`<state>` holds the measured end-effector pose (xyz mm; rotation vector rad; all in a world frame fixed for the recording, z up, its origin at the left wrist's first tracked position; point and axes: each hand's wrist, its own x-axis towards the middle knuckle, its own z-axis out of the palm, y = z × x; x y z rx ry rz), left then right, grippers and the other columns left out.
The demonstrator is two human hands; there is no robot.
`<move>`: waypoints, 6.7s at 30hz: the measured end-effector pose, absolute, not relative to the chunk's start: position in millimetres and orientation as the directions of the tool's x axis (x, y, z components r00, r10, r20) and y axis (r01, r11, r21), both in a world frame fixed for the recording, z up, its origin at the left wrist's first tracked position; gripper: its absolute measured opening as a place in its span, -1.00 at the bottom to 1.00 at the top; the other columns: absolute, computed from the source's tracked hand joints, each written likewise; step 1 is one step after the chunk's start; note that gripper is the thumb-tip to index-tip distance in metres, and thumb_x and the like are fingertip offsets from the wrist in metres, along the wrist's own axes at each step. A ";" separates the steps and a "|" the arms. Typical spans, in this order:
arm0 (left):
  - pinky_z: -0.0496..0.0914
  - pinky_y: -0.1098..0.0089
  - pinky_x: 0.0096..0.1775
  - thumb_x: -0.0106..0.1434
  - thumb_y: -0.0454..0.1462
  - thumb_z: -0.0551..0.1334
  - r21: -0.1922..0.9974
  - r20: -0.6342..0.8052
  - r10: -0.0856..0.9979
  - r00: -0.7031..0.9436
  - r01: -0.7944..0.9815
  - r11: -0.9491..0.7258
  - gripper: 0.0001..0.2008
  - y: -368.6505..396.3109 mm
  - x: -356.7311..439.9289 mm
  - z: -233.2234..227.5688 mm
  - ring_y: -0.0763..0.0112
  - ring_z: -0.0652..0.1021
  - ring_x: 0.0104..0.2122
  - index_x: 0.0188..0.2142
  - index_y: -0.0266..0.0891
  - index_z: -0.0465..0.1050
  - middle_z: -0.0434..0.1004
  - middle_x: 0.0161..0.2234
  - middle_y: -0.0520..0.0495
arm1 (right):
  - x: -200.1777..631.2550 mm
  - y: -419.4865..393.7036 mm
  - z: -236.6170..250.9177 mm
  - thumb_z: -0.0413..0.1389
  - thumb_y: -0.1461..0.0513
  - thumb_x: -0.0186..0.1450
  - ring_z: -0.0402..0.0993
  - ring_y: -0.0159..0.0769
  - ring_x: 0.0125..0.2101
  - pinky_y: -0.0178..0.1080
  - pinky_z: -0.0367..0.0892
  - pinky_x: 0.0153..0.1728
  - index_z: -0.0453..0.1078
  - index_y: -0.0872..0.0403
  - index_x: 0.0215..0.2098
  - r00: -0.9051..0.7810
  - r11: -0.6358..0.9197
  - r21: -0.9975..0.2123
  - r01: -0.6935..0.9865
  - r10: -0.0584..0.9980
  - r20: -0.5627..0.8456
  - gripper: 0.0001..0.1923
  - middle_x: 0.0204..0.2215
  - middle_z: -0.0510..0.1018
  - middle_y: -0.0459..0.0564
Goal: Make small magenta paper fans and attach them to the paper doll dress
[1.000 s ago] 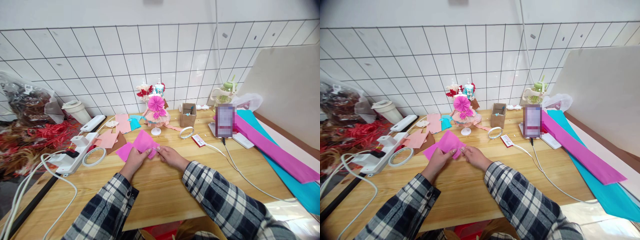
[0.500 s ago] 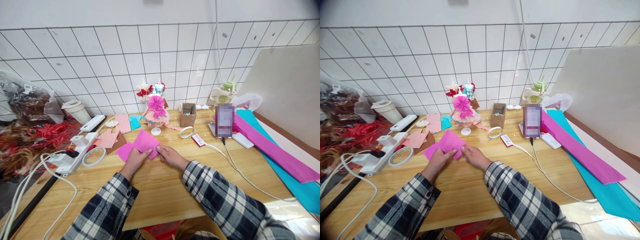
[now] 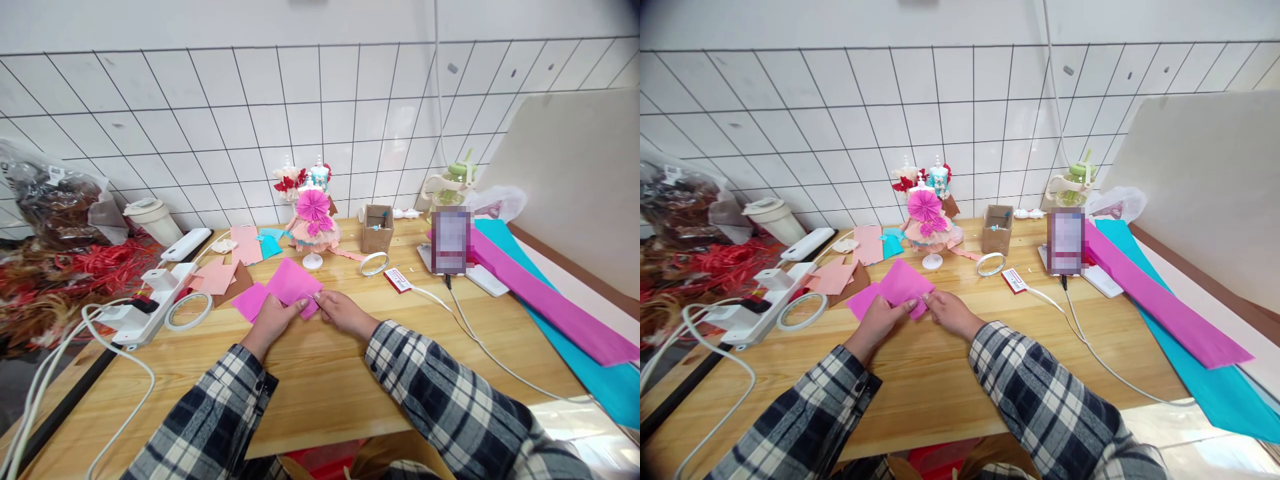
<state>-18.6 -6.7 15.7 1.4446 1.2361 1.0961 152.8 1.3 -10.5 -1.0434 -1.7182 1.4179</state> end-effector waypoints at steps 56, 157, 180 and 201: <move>0.39 0.38 -0.35 0.06 -0.10 0.28 0.920 0.146 0.977 0.159 0.340 -0.193 -0.72 -4.5 -22.2 8.9 0.34 0.50 -0.43 -0.42 -0.31 0.44 0.57 -0.44 -0.05 | 149.3 0.0 -15.7 -0.19 -0.12 0.34 0.07 -0.47 -0.67 -0.37 0.05 -0.60 0.14 0.05 -0.49 -0.448 0.067 -0.986 0.151 0.894 -0.008 -0.53 -0.70 0.19 -0.20; 0.44 0.27 -0.19 -0.08 -0.23 0.43 0.989 0.144 0.987 -0.071 -0.031 -0.147 -0.47 -0.9 -16.3 7.6 0.23 0.53 -0.17 -0.13 -0.28 0.28 0.53 -0.23 -0.11 | 147.5 -2.0 -11.9 -0.23 -0.05 0.37 0.14 -0.44 -0.68 -0.36 0.08 -0.58 0.15 0.04 -0.48 -0.361 0.112 -0.966 0.234 0.932 0.021 -0.56 -0.70 0.25 -0.19; 0.37 0.24 -0.02 0.10 -0.13 0.32 0.981 0.173 0.979 0.111 0.065 -0.181 -0.16 -6.5 -9.2 4.9 0.20 0.44 0.00 0.27 -0.20 -0.08 0.37 0.07 -0.23 | 147.4 1.2 -19.8 -0.22 0.00 0.39 0.16 -0.41 -0.64 -0.34 0.10 -0.56 0.14 0.04 -0.52 -0.343 0.170 -0.956 0.239 0.936 0.081 -0.57 -0.67 0.26 -0.15; 0.40 0.47 -0.40 -0.01 -0.20 0.39 0.993 0.122 0.992 0.029 0.004 -0.122 -0.05 -2.7 -14.9 9.9 0.45 0.47 -0.44 0.29 -0.23 -0.08 0.45 -0.36 0.00 | 148.1 1.3 -15.4 -0.19 0.04 0.39 0.18 -0.39 -0.59 -0.32 0.13 -0.50 0.14 0.04 -0.53 -0.354 0.211 -0.939 0.272 0.929 0.107 -0.61 -0.63 0.26 -0.14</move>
